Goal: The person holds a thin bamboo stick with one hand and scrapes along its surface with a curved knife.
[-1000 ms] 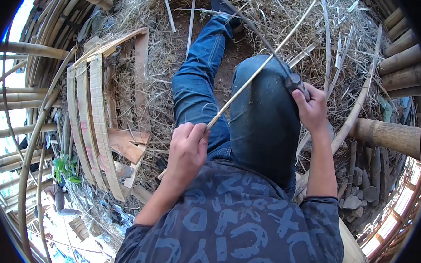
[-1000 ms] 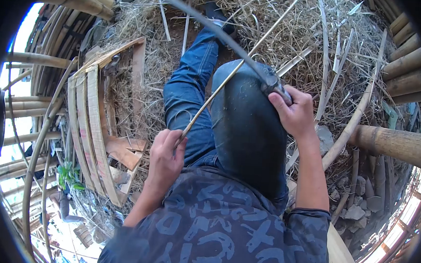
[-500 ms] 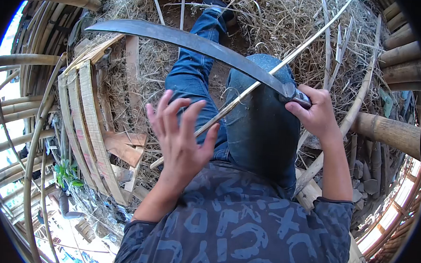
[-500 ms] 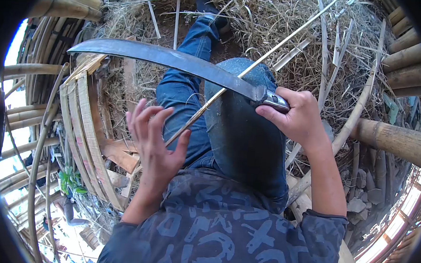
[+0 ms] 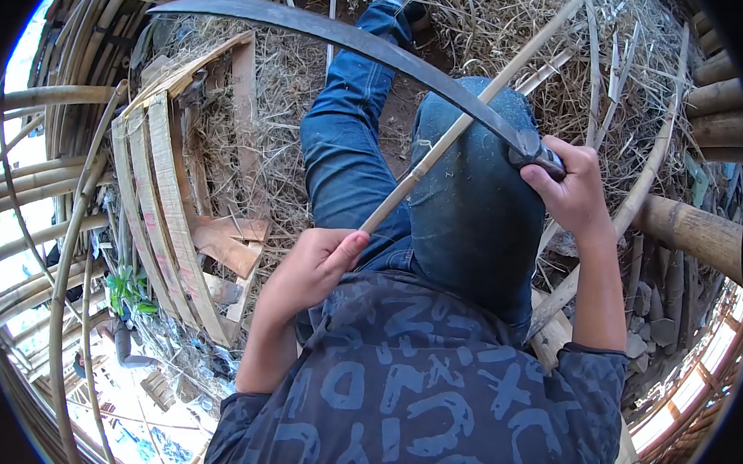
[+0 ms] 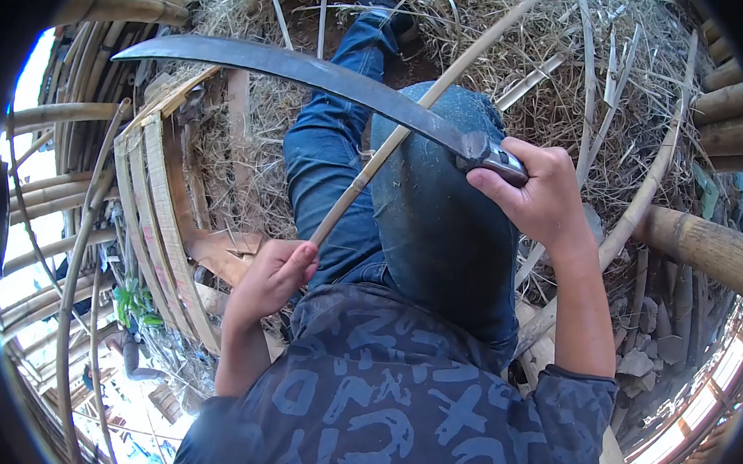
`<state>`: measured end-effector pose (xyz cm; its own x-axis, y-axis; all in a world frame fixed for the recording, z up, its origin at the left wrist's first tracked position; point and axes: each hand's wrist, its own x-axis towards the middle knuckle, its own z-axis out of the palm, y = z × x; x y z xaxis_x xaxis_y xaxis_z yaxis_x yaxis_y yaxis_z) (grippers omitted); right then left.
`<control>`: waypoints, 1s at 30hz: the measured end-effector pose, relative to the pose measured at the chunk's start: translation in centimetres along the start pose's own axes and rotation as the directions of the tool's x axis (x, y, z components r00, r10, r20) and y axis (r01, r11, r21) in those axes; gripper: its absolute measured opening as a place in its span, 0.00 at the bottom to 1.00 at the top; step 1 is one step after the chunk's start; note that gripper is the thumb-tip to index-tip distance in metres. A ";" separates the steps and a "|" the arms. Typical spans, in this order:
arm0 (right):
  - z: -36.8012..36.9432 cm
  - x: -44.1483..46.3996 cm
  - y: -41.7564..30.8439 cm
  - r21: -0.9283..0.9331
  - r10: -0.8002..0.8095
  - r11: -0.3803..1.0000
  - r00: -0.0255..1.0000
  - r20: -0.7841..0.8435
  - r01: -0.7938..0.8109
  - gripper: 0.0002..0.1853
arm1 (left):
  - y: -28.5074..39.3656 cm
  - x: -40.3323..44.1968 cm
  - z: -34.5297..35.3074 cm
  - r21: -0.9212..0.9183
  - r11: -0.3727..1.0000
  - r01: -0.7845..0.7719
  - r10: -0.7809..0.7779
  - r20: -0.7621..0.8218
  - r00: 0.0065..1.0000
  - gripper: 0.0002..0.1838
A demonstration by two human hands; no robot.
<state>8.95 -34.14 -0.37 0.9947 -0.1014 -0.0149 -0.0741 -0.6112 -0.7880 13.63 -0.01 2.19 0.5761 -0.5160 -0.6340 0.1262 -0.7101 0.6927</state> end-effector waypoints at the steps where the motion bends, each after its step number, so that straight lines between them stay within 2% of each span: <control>1: -0.1 0.0 0.1 -0.023 -0.005 1.000 1.000 0.009 0.006 0.24 | -0.8 0.4 0.5 -0.235 0.971 -0.041 0.062 0.085 0.994 0.25; 2: -0.1 0.0 0.1 -0.024 -0.005 1.000 1.000 0.006 0.005 0.24 | -1.1 0.7 0.9 -0.460 0.886 -0.057 0.141 0.151 0.978 0.23; 3: 0.0 0.0 0.1 -0.023 -0.007 1.000 1.000 0.005 0.007 0.25 | -1.0 1.0 1.2 -0.536 0.839 -0.093 0.220 0.177 0.959 0.18; 4: 0.0 0.0 0.1 -0.021 -0.010 1.000 1.000 0.005 0.010 0.26 | -0.7 1.1 1.1 -0.536 0.839 -0.094 0.219 0.175 0.960 0.18; 6: 0.0 0.0 0.1 -0.035 -0.014 0.999 1.000 0.012 0.015 0.27 | 0.0 1.5 1.0 -0.762 0.596 0.252 0.161 0.421 0.893 0.15; 8: -0.3 0.1 0.1 -0.053 -0.012 0.998 1.000 0.012 0.013 0.27 | -0.6 1.6 1.9 -0.781 0.562 0.273 0.169 0.432 0.886 0.18; 10: -0.8 0.2 -0.4 -0.096 0.031 0.995 0.996 0.078 -0.023 0.28 | -1.5 1.9 2.7 -0.842 0.247 0.480 0.218 0.531 0.819 0.24; 11: -1.1 0.3 -0.6 -0.098 0.036 0.995 0.997 0.073 -0.028 0.28 | -1.6 2.1 2.9 -0.809 0.376 0.452 0.139 0.531 0.836 0.28; 12: -1.3 0.5 -0.8 -0.137 0.016 0.991 0.997 0.080 -0.005 0.28 | -1.1 2.1 3.0 -0.806 0.378 0.454 0.141 0.535 0.833 0.28; 14: -1.5 0.6 -1.3 -0.179 -0.002 0.984 0.996 0.088 0.018 0.29 | -0.3 1.8 3.4 -0.620 0.767 0.165 -0.002 0.255 0.967 0.27; 15: -1.5 0.5 -1.5 -0.227 -0.051 0.972 0.998 0.048 0.060 0.28 | -0.4 1.7 4.0 -0.490 0.870 -0.059 0.082 0.025 0.996 0.26; 16: -1.5 0.5 -1.8 -0.276 -0.103 0.956 0.995 0.013 0.102 0.27 | -0.6 1.7 4.0 -0.492 0.868 -0.061 0.083 0.024 0.996 0.26; 18: -1.6 0.5 -2.4 -0.237 -0.087 0.968 0.996 0.015 0.088 0.26 | -0.8 1.9 3.8 -0.091 0.958 -0.272 0.246 -0.227 0.942 0.23; 19: -1.6 0.5 -2.6 -0.195 -0.068 0.978 0.998 0.017 0.070 0.25 | -0.7 1.8 3.9 -0.089 0.957 -0.276 0.249 -0.231 0.940 0.23; 20: -1.7 0.5 -2.5 -0.195 -0.071 0.978 0.997 0.014 0.072 0.25 | -0.4 1.6 4.1 0.032 0.956 -0.292 0.290 -0.270 0.918 0.21; 21: -1.8 0.6 -2.3 -0.274 -0.157 0.948 0.987 0.045 0.163 0.24 | -0.3 1.5 4.3 0.153 0.942 -0.299 0.333 -0.301 0.894 0.20; 22: -2.0 0.6 -2.2 -0.349 -0.239 0.902 0.967 0.083 0.253 0.23 | -0.2 1.6 4.5 0.155 0.941 -0.302 0.336 -0.302 0.892 0.20; 25: -2.5 0.7 -3.2 -0.397 -0.237 0.881 0.966 0.104 0.258 0.21 | -0.5 1.9 5.0 -0.165 0.966 -0.198 0.180 -0.117 0.977 0.16; 26: -2.7 0.6 -3.8 -0.400 -0.237 0.880 0.966 0.100 0.257 0.21 | -0.6 2.1 5.2 -0.162 0.966 -0.201 0.184 -0.116 0.976 0.16; 28: -2.7 0.3 -5.1 -0.632 -0.203 0.742 0.974 0.105 0.223 0.20 | -0.4 2.4 5.9 -0.501 0.851 -0.160 0.189 0.008 0.982 0.14; 30: -2.0 -0.2 -5.6 -0.636 -0.216 0.743 0.974 0.066 0.208 0.21 | -0.1 2.2 5.9 -0.562 0.816 -0.135 0.186 0.034 0.982 0.14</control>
<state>9.04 -32.21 5.29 0.9898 0.0851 0.1146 0.1066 -0.9745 -0.1976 10.13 -3.93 -1.31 0.5614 -0.6555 -0.5051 0.4793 -0.2400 0.8442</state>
